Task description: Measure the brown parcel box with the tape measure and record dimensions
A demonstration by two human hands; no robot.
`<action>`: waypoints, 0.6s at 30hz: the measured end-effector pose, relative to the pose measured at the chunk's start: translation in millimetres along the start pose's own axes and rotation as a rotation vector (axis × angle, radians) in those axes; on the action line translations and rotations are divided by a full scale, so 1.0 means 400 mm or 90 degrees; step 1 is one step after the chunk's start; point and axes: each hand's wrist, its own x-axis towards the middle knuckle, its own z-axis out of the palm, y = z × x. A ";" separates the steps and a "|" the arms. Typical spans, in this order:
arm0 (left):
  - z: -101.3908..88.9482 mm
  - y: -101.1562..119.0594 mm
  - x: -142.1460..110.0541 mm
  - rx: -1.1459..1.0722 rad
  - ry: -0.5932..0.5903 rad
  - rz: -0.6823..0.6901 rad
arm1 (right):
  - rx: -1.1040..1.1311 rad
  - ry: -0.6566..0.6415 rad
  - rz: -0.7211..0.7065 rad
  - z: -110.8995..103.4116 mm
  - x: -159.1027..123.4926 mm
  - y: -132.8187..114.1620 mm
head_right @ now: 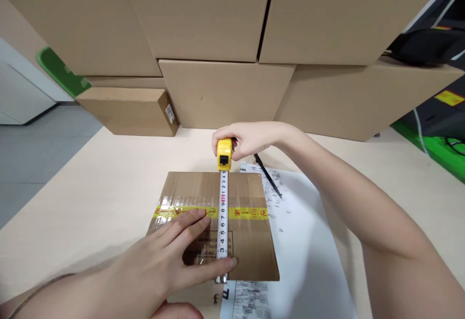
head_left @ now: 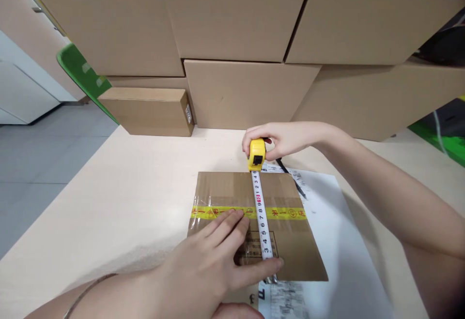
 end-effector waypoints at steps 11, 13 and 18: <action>0.017 -0.008 -0.016 -0.062 0.061 0.073 | -0.031 0.009 -0.054 0.137 -0.105 -0.151; 0.010 -0.017 -0.024 -0.168 0.109 0.069 | -0.032 0.020 -0.050 0.194 -0.136 -0.187; 0.011 -0.077 -0.068 -0.302 0.302 -0.225 | 0.126 0.157 0.008 0.250 -0.262 -0.171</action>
